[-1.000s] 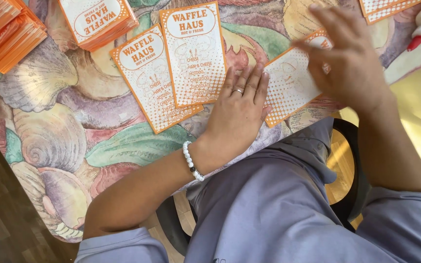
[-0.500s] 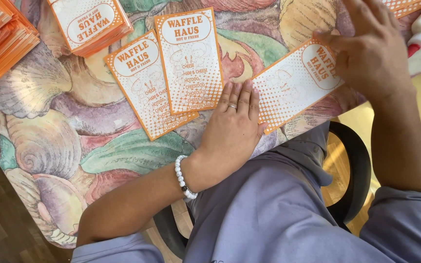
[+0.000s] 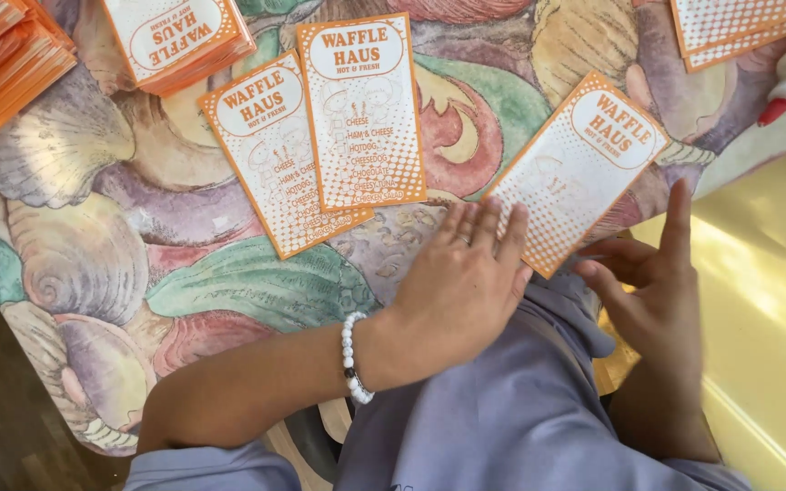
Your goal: Applying glue to the edges of paper bags and folding them to assemble or seal them.
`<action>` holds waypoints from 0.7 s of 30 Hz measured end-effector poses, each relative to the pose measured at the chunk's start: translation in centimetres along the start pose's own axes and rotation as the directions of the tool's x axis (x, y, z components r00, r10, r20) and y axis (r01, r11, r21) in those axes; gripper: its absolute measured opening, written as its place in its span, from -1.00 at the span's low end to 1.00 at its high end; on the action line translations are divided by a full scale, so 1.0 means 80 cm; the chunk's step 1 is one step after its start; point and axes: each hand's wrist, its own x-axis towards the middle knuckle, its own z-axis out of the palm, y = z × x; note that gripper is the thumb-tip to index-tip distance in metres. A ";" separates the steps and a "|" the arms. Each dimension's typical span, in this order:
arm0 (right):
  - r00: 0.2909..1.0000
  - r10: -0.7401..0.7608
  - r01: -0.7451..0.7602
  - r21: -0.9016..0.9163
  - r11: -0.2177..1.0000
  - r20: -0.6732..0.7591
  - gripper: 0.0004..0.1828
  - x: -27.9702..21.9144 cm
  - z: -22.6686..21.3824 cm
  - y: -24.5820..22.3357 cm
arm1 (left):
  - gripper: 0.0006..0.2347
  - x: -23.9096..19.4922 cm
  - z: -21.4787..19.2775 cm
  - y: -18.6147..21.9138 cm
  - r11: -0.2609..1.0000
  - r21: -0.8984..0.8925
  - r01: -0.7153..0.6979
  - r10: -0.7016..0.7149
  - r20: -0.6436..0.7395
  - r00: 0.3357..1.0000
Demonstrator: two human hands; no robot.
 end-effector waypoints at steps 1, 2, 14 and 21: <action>0.995 -0.070 0.075 0.063 0.995 -0.075 0.18 0.001 0.009 0.000 | -0.53 -0.004 0.000 0.004 1.000 -0.011 -0.029 0.029 0.003 1.000; 0.979 -0.135 0.154 0.120 0.981 -0.154 0.15 0.002 0.018 0.000 | -0.56 -0.007 0.001 0.009 0.998 -0.023 -0.058 0.058 0.005 0.998; 0.873 -0.434 0.387 -0.223 0.895 -0.222 -0.73 0.249 -0.122 0.026 | -0.72 0.013 -0.023 -0.014 0.951 -0.250 -0.183 0.184 -0.019 0.983; 0.737 -0.655 0.565 -0.381 0.732 -0.166 -0.71 0.230 -0.101 -0.013 | -0.77 0.036 -0.039 -0.072 0.995 0.092 -0.046 0.058 -0.129 0.990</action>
